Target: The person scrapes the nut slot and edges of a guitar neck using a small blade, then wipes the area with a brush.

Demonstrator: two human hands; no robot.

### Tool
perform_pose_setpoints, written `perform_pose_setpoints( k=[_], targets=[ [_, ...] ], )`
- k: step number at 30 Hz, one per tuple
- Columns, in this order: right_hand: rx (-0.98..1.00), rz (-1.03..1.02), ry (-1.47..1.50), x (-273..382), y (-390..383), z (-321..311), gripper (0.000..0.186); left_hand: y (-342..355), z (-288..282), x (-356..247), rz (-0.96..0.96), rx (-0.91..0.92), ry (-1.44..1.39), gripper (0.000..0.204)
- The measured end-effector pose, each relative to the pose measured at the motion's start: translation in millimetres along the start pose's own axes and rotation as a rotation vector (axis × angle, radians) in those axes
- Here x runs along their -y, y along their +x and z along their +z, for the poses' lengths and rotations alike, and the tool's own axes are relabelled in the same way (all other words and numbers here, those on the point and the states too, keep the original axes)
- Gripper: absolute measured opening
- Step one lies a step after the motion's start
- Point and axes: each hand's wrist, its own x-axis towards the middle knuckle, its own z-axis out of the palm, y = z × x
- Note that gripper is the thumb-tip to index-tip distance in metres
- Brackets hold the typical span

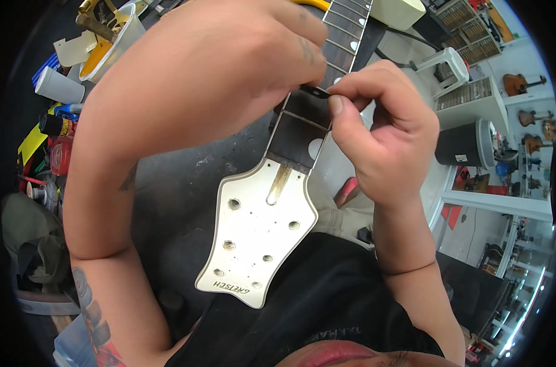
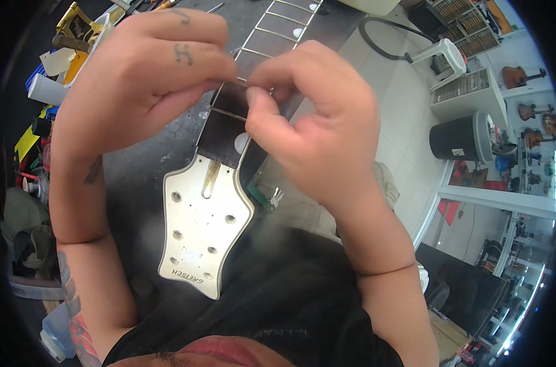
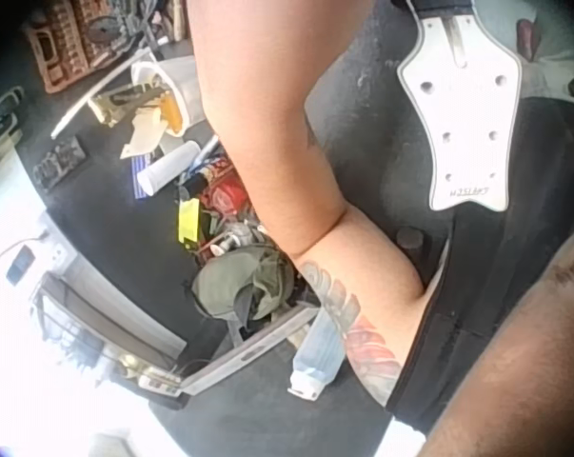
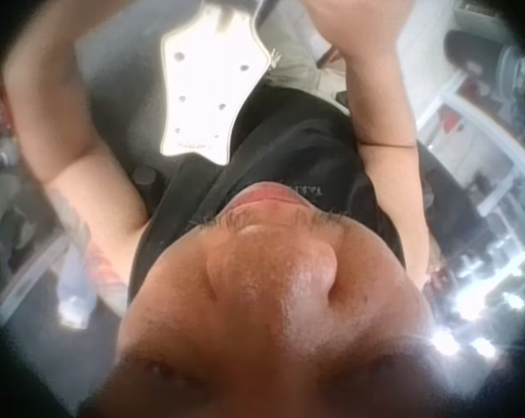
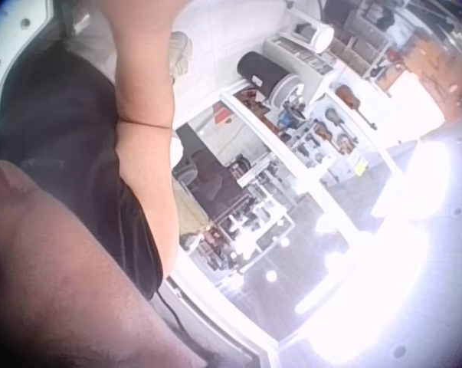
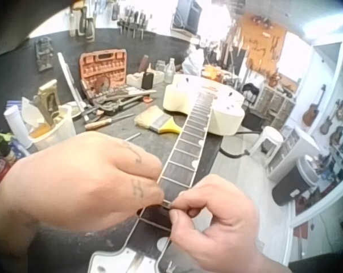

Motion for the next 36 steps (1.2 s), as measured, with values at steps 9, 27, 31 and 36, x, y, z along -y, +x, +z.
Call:
perform_pose_setpoints(
  k=[9,27,31,36],
  targets=[
    [-0.065,-0.022,0.040,-7.7,-2.1,2.9,0.015,1.9,10.8,0.7,0.076,-0.133,0.113,0.020],
    [-0.039,-0.055,-0.030,-5.1,-4.9,3.2,0.016,0.4,10.7,-9.6,-0.062,-0.032,0.212,0.027],
    [-0.063,-0.085,0.019,-2.4,-5.9,0.7,0.017,3.3,-0.3,-11.3,-0.072,0.009,0.146,0.027],
    [-0.073,-0.086,-0.021,-6.2,-8.1,0.1,0.017,5.1,10.4,-5.6,0.061,-0.099,0.142,0.021]
  ],
)
